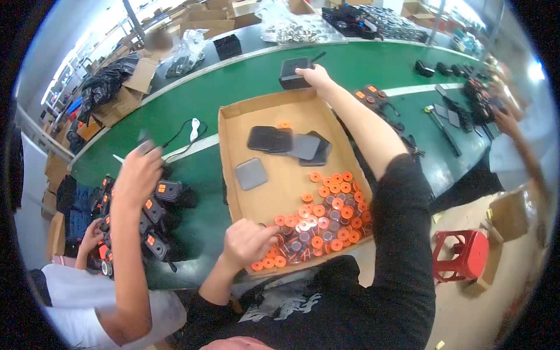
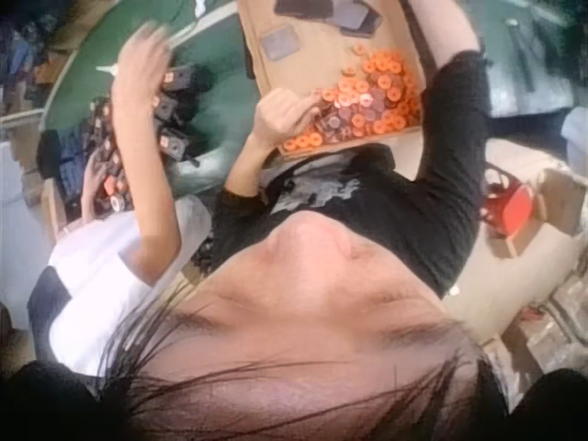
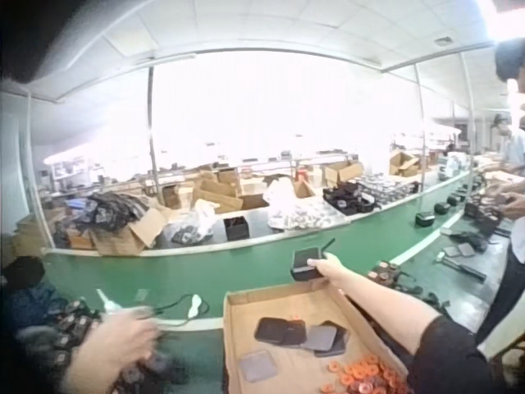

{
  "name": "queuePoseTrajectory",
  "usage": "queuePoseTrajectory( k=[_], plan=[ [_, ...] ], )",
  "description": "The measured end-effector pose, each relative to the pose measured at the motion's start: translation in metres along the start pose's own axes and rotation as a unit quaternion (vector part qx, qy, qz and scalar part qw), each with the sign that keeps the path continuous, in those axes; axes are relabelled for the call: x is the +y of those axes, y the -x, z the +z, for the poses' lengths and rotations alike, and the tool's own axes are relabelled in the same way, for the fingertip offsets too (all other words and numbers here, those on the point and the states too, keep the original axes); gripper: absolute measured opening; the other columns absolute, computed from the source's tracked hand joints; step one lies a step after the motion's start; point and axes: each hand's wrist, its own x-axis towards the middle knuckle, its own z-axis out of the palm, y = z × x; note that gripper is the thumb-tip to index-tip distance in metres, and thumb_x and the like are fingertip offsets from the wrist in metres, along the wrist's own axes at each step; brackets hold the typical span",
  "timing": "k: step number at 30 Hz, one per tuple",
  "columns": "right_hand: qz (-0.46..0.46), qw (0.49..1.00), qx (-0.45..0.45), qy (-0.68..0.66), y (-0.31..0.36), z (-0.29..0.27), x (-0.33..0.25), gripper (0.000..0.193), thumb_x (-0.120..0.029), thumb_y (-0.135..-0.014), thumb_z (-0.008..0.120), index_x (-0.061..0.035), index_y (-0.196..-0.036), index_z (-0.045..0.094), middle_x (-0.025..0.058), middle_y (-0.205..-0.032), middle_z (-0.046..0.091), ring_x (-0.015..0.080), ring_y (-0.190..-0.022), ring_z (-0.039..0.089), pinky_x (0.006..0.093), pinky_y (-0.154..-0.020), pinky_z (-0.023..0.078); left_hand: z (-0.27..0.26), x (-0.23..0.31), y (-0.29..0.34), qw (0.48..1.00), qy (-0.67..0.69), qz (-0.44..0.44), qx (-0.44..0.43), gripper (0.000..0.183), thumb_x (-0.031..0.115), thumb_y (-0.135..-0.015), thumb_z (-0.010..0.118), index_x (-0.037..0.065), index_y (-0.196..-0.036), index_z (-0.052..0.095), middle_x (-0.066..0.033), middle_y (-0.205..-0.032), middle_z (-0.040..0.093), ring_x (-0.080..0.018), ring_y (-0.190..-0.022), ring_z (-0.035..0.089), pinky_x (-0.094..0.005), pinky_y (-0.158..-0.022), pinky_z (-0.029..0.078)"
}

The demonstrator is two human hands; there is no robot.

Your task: The person assembles an electronic device by hand, taking internal components, foam pads, and orange rings from a cardboard box and inserting them into an electronic device casing.

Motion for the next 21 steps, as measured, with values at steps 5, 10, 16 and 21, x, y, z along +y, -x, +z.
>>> queuePoseTrajectory(
  k=[5,10,16,21],
  plan=[
    [-0.126,0.965,0.099,0.208,-0.062,0.051,0.032,0.060,-0.030,-0.076,0.075,-0.0002,-0.124,0.057,0.0168,-0.118,0.064,0.0283,-0.109,0.062,0.0383,-0.095,0.048,0.000,-0.004,0.006,0.996,-0.071,0.061,0.004,0.022,0.017,-0.079,0.074,0.002,-0.096,0.069,0.0013,-0.064,0.051,-0.0125,-0.054,0.050,-0.0264,-0.049,0.038],
    [-0.117,0.918,0.064,0.372,-0.077,0.067,0.046,0.068,-0.038,-0.082,0.071,0.0006,-0.134,0.048,0.0238,-0.131,0.055,0.0343,-0.121,0.054,0.0390,-0.101,0.043,-0.001,-0.006,0.000,0.991,-0.125,0.039,0.031,0.015,0.015,-0.079,0.070,0.005,-0.089,0.068,0.0011,-0.061,0.049,-0.0135,-0.052,0.049,-0.0269,-0.048,0.038],
    [-0.430,0.770,0.102,0.461,-0.044,0.067,0.037,0.025,-0.022,-0.088,0.059,-0.0036,-0.105,0.062,0.0186,-0.100,0.065,0.0377,-0.095,0.062,0.0447,-0.083,0.051,-0.033,-0.015,-0.010,0.948,-0.268,-0.162,0.059,0.035,0.002,-0.073,0.059,0.004,-0.108,0.061,-0.0105,-0.089,0.060,-0.0276,-0.081,0.058,-0.0397,-0.074,0.046],
    [-0.419,0.761,-0.221,0.444,0.089,0.066,0.000,0.014,-0.018,-0.086,0.062,-0.0065,-0.094,0.066,0.0142,-0.092,0.066,0.0328,-0.091,0.063,0.0428,-0.080,0.050,-0.088,-0.032,0.003,0.818,-0.444,-0.341,-0.136,0.051,-0.006,-0.075,0.055,0.002,-0.125,0.050,-0.0152,-0.135,0.048,-0.0332,-0.134,0.038,-0.0474,-0.115,0.025]
  ],
)
